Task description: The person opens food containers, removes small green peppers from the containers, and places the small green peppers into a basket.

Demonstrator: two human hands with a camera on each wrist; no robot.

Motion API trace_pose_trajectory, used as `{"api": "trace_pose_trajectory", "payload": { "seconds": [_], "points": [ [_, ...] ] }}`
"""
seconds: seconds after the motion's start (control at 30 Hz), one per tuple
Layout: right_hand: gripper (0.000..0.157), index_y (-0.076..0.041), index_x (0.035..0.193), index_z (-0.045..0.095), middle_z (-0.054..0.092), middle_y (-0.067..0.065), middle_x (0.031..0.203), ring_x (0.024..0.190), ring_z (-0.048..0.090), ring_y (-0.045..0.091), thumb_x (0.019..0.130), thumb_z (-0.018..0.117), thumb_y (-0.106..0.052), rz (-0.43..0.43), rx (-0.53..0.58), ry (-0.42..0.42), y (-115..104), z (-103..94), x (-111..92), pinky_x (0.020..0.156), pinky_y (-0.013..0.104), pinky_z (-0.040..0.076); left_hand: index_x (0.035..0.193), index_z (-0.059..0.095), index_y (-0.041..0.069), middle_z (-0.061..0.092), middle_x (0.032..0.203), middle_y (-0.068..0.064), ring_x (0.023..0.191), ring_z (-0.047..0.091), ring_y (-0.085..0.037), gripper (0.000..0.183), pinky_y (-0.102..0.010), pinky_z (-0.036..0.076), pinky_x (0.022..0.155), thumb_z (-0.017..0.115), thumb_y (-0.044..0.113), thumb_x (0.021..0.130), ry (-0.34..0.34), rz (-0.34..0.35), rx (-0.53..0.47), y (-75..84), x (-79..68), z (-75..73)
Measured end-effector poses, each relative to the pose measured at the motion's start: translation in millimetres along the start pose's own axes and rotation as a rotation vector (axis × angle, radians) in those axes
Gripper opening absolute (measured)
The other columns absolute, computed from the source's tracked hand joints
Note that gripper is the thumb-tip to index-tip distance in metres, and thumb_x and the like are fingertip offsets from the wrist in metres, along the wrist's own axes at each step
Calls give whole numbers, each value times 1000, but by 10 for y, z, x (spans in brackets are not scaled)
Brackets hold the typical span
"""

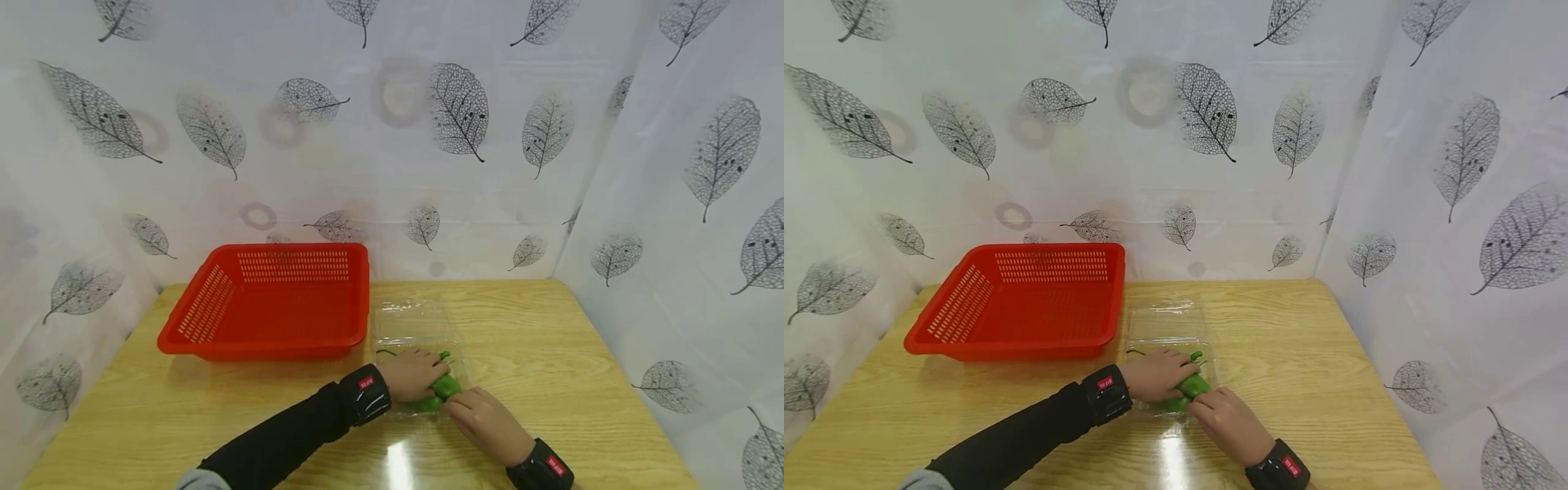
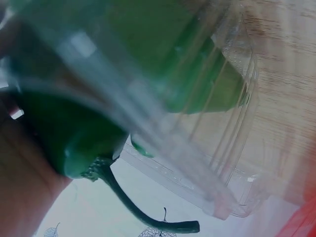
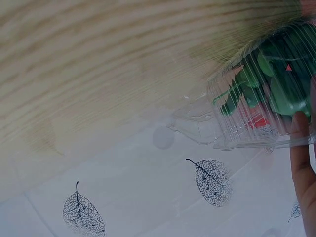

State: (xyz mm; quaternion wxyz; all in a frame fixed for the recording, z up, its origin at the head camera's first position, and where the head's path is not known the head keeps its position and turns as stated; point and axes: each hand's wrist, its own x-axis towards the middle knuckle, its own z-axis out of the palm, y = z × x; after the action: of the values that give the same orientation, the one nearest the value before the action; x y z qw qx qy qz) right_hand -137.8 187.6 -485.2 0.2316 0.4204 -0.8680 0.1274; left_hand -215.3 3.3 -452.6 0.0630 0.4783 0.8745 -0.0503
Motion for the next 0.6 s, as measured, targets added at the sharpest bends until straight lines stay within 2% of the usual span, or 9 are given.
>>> {"api": "trace_pose_trajectory", "payload": {
  "seconds": [0.3, 0.43, 0.6],
  "points": [
    [29, -17, 88, 70, 67, -10, 84, 78, 61, 3, 64, 82, -7, 19, -1, -20, 5, -9, -3, 71, 22, 49, 136, 45, 15, 54, 131, -1, 119, 53, -16, 54, -31, 41, 103, 58, 40, 90, 38, -6, 5, -14, -42, -32],
    [29, -17, 88, 70, 66, -10, 85, 79, 61, 4, 64, 82, -7, 11, 1, -19, 9, -13, -6, 72, 22, 50, 135, 46, 16, 55, 128, -1, 117, 53, -16, 54, -31, 41, 102, 60, 40, 89, 76, -4, 14, -33, -117, -151],
    [28, -18, 89, 70, 66, -9, 85, 79, 61, 5, 65, 81, -8, -2, -13, -20, 23, -4, -15, 72, 22, 49, 133, 47, 17, 56, 123, -1, 115, 54, -15, 52, -32, 42, 101, 63, 37, 88, 112, -33, 5, -109, -265, -381]
  ]
}}
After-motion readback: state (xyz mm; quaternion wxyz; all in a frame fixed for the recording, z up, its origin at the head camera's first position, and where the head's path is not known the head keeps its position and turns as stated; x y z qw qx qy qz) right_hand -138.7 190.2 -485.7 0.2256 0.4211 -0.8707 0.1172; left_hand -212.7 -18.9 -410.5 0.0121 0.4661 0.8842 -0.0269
